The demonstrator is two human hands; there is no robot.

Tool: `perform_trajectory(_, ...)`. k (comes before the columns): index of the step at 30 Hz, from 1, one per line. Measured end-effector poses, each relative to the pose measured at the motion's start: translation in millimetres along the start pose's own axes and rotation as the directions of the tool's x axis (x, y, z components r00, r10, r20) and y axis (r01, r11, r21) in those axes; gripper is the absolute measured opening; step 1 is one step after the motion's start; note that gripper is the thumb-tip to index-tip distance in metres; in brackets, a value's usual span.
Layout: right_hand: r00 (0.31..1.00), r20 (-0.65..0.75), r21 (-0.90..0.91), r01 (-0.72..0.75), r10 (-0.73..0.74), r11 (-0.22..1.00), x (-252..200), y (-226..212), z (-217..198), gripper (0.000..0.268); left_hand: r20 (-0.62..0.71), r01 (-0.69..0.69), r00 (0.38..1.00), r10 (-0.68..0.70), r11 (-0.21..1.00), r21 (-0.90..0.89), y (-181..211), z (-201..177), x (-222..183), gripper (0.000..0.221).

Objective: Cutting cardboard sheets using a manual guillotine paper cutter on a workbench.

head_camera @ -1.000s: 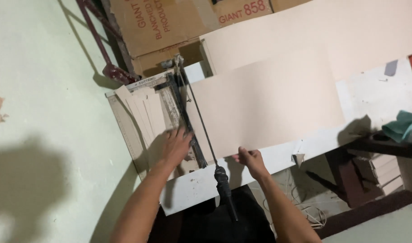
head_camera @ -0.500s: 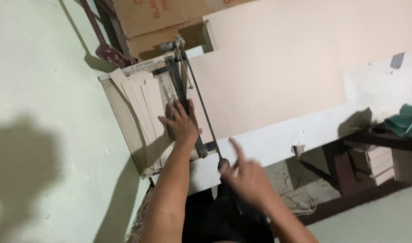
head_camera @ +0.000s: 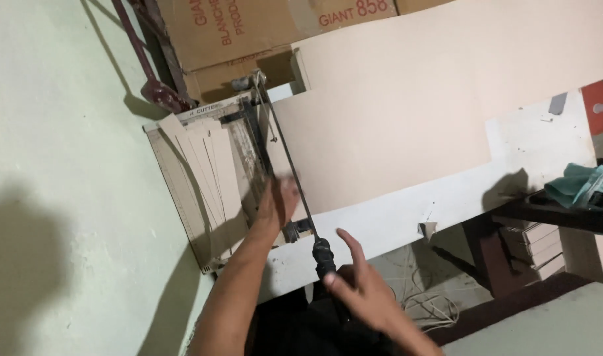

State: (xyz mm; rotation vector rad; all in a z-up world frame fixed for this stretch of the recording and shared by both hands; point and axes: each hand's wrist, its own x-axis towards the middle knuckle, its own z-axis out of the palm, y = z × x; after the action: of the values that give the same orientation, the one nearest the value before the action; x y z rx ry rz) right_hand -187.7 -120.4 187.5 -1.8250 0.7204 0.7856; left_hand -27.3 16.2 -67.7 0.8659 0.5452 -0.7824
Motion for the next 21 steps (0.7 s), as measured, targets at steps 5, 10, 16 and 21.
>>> perform_trajectory(5,0.941,-0.168,0.573,-0.150,0.295,0.806,139.0,110.7,4.0,0.068,0.369,-0.373,0.892,-0.263,0.034,0.927,-57.8,-60.3,9.3,0.022)
perform_trajectory(10,0.963,-0.057,0.889,-0.071,0.264,0.453,213.5,181.4,-4.7,0.043,0.313,-0.550,0.824,-0.473,-0.801,0.236,35.6,-24.1,-91.0,0.020)
perform_trajectory(16,0.960,-0.096,0.699,-0.124,0.263,0.705,157.6,140.1,1.6,0.046,0.123,-0.275,0.958,-0.260,-0.699,0.661,83.8,-29.1,-87.9,0.041)
perform_trajectory(21,0.965,-0.088,0.655,-0.130,0.246,0.744,184.8,134.9,20.1,0.041,0.109,-0.084,0.994,0.001,-0.626,0.775,88.2,52.6,-74.7,0.079)
